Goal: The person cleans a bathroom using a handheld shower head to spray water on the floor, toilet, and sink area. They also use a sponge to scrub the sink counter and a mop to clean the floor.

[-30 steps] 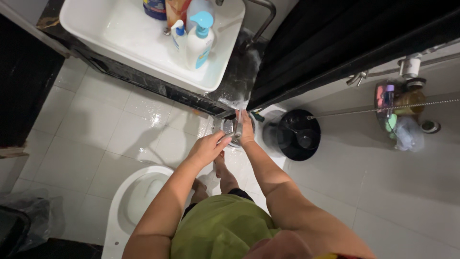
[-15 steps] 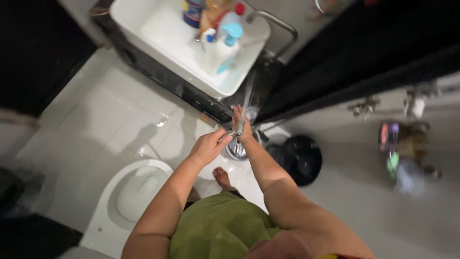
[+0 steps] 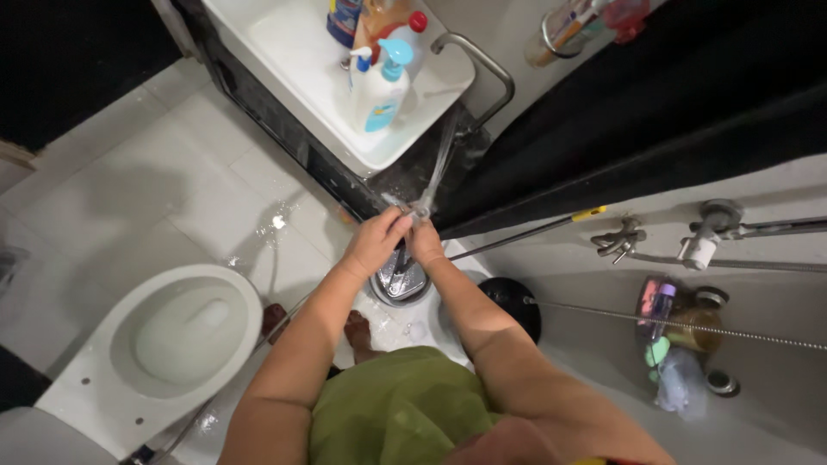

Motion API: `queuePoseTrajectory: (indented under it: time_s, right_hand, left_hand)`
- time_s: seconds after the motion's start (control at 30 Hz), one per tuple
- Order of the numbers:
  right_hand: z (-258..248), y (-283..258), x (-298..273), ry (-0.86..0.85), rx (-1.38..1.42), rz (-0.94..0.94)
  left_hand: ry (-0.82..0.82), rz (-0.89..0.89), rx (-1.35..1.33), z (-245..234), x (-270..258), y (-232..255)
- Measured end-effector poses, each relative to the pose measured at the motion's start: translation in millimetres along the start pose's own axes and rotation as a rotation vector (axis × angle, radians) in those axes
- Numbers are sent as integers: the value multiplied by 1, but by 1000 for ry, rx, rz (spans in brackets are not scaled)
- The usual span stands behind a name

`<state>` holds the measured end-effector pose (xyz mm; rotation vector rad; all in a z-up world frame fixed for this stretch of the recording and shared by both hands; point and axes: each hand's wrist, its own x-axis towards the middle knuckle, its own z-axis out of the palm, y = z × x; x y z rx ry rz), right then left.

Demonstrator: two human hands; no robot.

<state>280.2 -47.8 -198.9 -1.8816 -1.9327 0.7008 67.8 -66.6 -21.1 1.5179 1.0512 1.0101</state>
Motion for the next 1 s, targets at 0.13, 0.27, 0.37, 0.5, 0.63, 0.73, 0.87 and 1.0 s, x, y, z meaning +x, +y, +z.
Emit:
queuePoseTrajectory:
  time_s: [0.13,0.27,0.37,0.5,0.63,0.73,0.87,1.0]
  right_hand:
    - [-9,22,-6,68,-39,-122]
    - [-6,42,-9,83,-6,-202]
    - [-5,55,-18,16,10,-194]
    - [-3,65,-31,11,-15,-280]
    - [-1,68,-32,-10,-27,-306]
    - [4,58,-38,-50,-12,-344]
    - [22,38,-31,-106,56,-379]
    - [49,15,9,-161,307,-214]
  left_hand:
    - [32,-203,-104,17,-3,-16]
    - [79,-454,-311,19,-23,-32]
    - [126,-568,-232,14,-40,-48]
    - [212,-539,-262,7,-66,-71]
    - [254,-587,-252,2,-75,-68]
    - [198,-598,-203,11,-77,-54]
    - [171,-558,-167,17,-88,-53]
    - [322,-538,-261,11,-140,-91]
